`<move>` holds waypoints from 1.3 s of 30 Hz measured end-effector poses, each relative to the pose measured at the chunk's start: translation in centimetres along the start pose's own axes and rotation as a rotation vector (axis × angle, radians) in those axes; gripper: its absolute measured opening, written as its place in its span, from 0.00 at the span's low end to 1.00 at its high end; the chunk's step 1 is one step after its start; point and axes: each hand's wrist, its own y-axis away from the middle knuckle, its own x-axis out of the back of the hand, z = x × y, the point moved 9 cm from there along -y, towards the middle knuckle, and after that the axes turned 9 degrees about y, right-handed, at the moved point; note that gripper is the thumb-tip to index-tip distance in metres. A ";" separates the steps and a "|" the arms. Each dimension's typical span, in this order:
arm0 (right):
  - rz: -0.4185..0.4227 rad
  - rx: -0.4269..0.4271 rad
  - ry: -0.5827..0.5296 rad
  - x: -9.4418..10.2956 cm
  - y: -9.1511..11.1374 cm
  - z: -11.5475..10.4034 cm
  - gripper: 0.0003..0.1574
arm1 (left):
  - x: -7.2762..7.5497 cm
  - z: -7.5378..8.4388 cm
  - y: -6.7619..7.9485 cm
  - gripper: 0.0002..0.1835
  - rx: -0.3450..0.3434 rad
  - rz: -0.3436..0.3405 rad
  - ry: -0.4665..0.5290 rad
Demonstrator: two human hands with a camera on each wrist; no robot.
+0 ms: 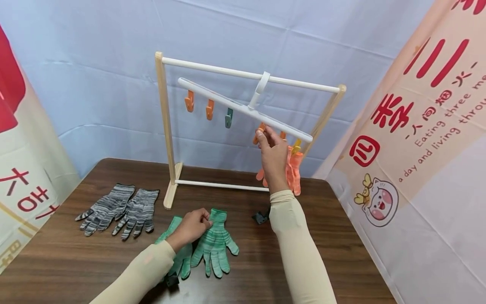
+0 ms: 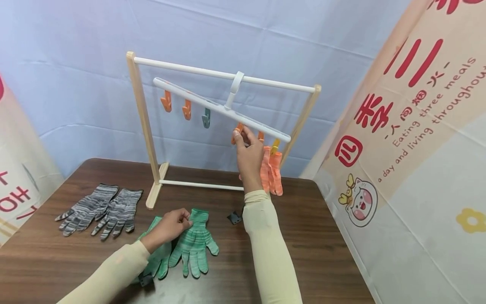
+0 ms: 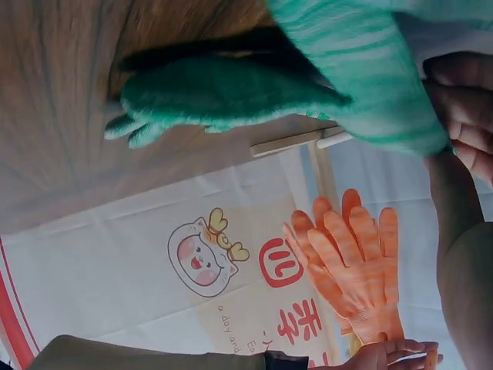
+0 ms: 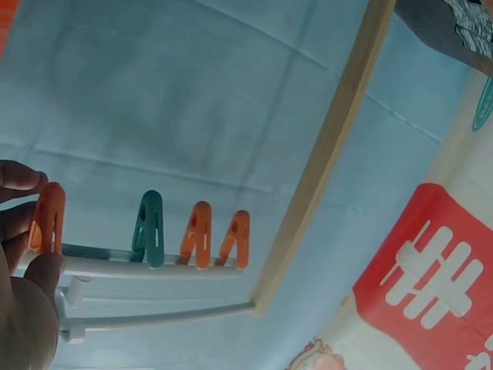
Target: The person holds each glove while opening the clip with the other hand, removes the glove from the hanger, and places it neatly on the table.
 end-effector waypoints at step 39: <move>0.030 -0.026 -0.084 0.0 -0.4 4.0 0.25 | 1.9 1.2 0.5 0.08 -0.063 0.180 -0.288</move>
